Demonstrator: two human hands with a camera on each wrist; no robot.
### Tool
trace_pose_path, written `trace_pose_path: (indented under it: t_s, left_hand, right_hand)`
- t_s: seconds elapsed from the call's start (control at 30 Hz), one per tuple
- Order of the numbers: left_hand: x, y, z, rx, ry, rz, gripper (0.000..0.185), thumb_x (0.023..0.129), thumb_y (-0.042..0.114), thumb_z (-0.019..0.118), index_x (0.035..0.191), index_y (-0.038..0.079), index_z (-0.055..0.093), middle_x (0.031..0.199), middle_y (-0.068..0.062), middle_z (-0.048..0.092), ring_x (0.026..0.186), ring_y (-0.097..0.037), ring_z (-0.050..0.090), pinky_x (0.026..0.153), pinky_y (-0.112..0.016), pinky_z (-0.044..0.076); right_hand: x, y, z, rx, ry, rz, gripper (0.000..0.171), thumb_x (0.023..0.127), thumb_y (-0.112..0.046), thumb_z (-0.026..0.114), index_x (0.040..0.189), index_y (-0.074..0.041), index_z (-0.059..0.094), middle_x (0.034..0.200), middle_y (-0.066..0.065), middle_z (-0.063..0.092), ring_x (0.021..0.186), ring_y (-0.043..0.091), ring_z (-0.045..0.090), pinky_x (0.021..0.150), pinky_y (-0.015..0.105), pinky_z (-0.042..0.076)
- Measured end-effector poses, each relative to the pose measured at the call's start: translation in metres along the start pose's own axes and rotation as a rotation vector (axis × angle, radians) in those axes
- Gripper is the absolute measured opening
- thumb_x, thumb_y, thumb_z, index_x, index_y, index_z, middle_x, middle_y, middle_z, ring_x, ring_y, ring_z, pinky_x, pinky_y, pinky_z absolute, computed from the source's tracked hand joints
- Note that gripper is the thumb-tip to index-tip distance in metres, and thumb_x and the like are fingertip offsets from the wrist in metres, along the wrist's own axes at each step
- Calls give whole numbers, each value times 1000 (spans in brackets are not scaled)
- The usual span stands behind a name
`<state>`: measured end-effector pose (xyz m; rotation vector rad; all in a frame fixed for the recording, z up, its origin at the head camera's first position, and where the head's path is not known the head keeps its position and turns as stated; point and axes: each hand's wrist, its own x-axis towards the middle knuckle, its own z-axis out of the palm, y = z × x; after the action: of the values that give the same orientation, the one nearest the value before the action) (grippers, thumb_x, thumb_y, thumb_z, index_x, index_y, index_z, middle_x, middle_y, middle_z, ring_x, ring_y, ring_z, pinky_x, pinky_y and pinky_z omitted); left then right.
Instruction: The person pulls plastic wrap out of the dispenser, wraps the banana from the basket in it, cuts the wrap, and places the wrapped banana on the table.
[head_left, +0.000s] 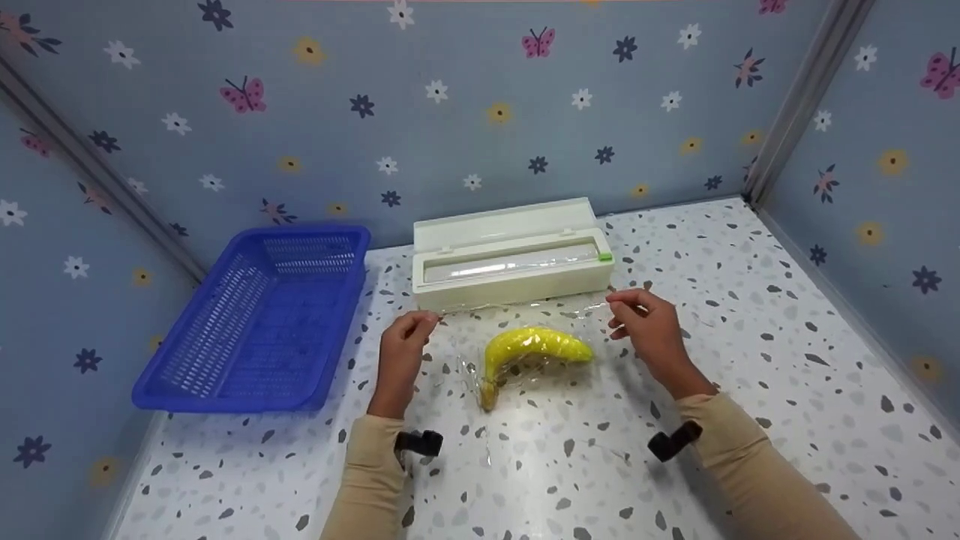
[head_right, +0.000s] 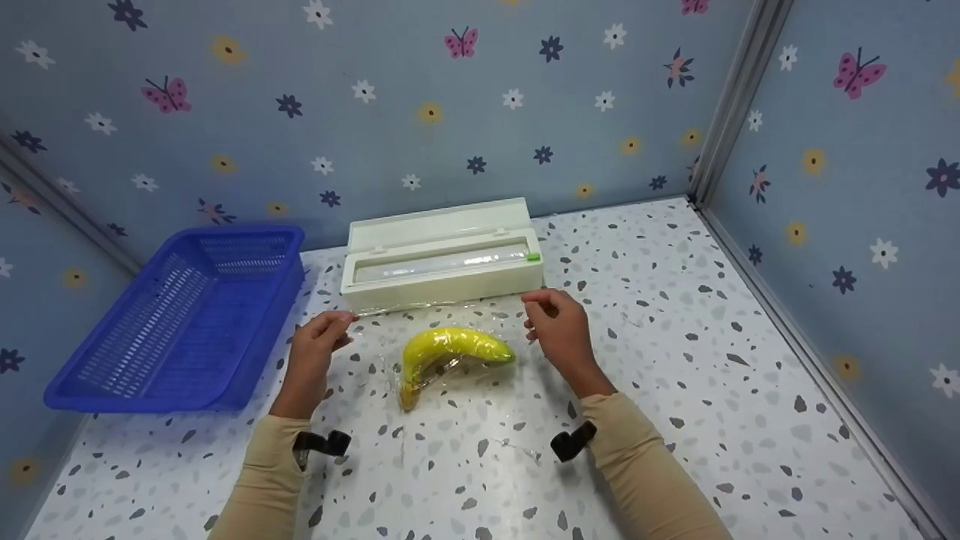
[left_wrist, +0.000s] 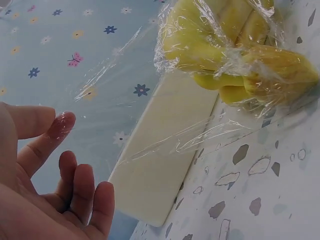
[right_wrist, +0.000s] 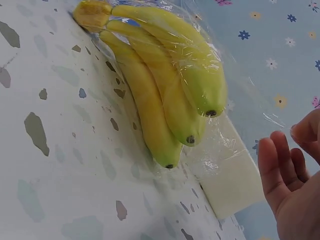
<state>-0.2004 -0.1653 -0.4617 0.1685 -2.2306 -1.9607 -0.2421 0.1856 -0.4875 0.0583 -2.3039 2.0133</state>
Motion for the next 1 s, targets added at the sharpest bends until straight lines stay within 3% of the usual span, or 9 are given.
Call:
trace_pose_path:
  t_s: [0.07, 0.17, 0.4, 0.57, 0.7, 0.83, 1.0]
  left_hand:
    - [0, -1, -1, 2, 12, -4, 22, 101, 17, 62, 106, -2, 72, 95, -5, 62, 89, -23, 53, 76, -34, 46]
    - [7, -18, -3, -21, 20, -20, 21, 101, 19, 63, 105, 1, 74, 99, -3, 66, 85, -20, 56, 77, -37, 49]
    - [9, -32, -3, -102, -4, -39, 27, 101, 23, 62, 108, -1, 72, 73, -5, 54, 64, -19, 51, 67, -34, 52]
    - [8, -34, -2, -213, -12, -64, 28, 103, 20, 59, 109, -6, 67, 71, -7, 57, 63, -16, 56, 61, -30, 54]
    - [6, -36, -2, -244, -5, -94, 27, 104, 21, 56, 106, -3, 66, 72, -9, 63, 63, -17, 63, 62, -32, 57]
    - [2, -36, -1, -236, -15, -112, 26, 106, 23, 52, 106, 0, 64, 78, -12, 69, 69, -21, 68, 66, -38, 59]
    - [-2, -38, 0, -253, -38, -123, 29, 107, 27, 50, 106, 0, 61, 87, -17, 72, 77, -26, 72, 71, -43, 59]
  right_hand:
    - [-2, -1, -1, -1, -15, 8, 21, 101, -16, 61, 114, 0, 67, 103, 19, 60, 77, 22, 64, 68, 36, 60]
    - [-4, 0, -2, 53, -45, 42, 23, 102, -18, 60, 117, -1, 65, 95, 20, 59, 74, 23, 65, 66, 38, 60]
    - [-13, 5, -3, 201, -104, 133, 23, 106, -16, 53, 122, -1, 56, 96, 18, 63, 85, 29, 71, 71, 45, 60]
    - [-21, 6, -1, 317, -186, 114, 25, 106, -15, 52, 120, 5, 48, 105, 22, 67, 94, 35, 71, 78, 52, 57]
    - [-29, 6, 0, 381, -265, 98, 27, 107, -16, 50, 119, 8, 44, 116, 31, 63, 102, 37, 69, 83, 54, 55]
    - [-35, 8, -2, 397, -316, 86, 25, 107, -14, 49, 117, 8, 44, 122, 37, 58, 107, 38, 67, 88, 54, 54]
    - [-40, 10, -3, 375, -328, 66, 25, 106, -16, 51, 112, 9, 47, 119, 31, 62, 110, 39, 66, 91, 52, 53]
